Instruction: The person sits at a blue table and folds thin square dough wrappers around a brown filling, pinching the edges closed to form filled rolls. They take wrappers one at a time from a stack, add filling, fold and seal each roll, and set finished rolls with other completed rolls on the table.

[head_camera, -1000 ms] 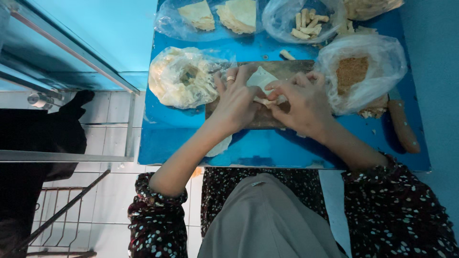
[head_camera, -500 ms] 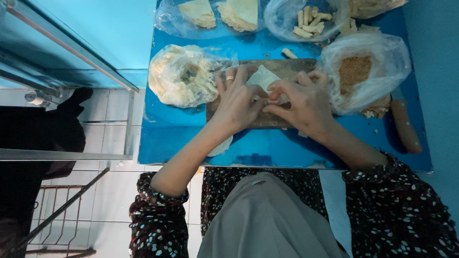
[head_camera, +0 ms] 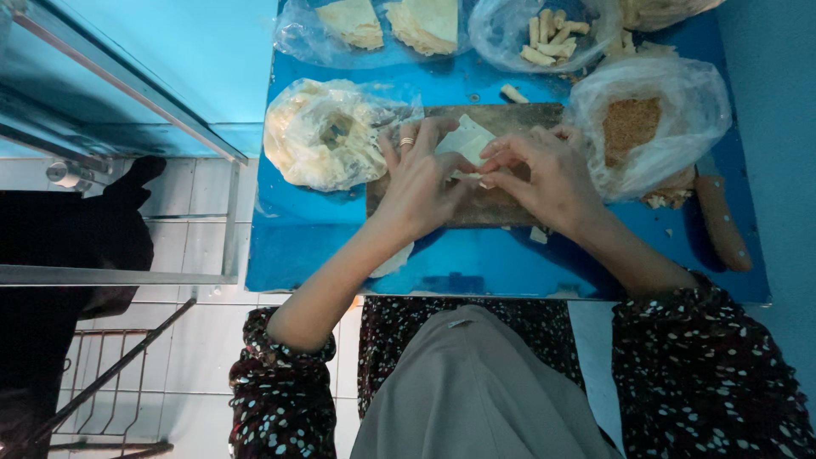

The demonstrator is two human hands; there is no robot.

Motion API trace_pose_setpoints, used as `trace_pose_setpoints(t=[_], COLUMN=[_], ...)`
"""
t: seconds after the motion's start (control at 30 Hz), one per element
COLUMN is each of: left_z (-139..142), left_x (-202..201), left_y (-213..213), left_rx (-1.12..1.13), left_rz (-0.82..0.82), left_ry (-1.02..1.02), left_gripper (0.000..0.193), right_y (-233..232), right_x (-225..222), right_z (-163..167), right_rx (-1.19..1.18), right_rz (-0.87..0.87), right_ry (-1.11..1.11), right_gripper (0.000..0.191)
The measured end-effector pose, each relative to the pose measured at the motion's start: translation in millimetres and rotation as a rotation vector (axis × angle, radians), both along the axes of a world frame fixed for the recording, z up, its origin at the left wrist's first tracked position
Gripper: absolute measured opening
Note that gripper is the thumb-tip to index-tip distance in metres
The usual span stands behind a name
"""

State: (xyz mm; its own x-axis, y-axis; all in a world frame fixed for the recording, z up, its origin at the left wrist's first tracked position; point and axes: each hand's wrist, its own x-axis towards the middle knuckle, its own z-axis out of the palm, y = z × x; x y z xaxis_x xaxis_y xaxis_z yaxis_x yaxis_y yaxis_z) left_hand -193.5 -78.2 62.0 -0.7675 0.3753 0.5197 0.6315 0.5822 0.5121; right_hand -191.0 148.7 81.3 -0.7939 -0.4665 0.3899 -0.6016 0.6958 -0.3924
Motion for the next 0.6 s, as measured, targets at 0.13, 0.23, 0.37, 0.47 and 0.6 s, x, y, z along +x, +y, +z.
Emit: trace_pose_setpoints(t=[0.13, 0.23, 0.37, 0.47, 0.6], left_z=[-1.0, 0.7, 5.6, 7.2, -0.3], left_x=[0.1, 2.5, 7.1, 7.2, 2.0], left_y=[3.0, 4.4, 2.0, -3.6, -10.5], left_rx=[-0.026, -0.025, -0.002, -0.074, -0.247], left_rz=[0.017, 0.038, 0.056, 0.009, -0.004], left_ry=[0.073, 0.087, 0.119, 0.239, 0.481], left_gripper=[0.010, 0.011, 0.024, 0.014, 0.009], right_y=[-0.2, -1.5, -2.3, -0.8, 1.8], right_x=[1.8, 2.7, 1.2, -1.6, -5.5], right_z=[-0.6, -1.2, -2.4, -3.3, -7.1], right_rx=[0.009, 0.033, 0.015, -0.040, -0.003], right_rz=[-0.003, -0.012, -0.050, -0.022, -0.042], right_ry=[-0.005, 0.032, -0.038, -0.061, -0.094], right_gripper=[0.022, 0.021, 0.018, 0.019, 0.019])
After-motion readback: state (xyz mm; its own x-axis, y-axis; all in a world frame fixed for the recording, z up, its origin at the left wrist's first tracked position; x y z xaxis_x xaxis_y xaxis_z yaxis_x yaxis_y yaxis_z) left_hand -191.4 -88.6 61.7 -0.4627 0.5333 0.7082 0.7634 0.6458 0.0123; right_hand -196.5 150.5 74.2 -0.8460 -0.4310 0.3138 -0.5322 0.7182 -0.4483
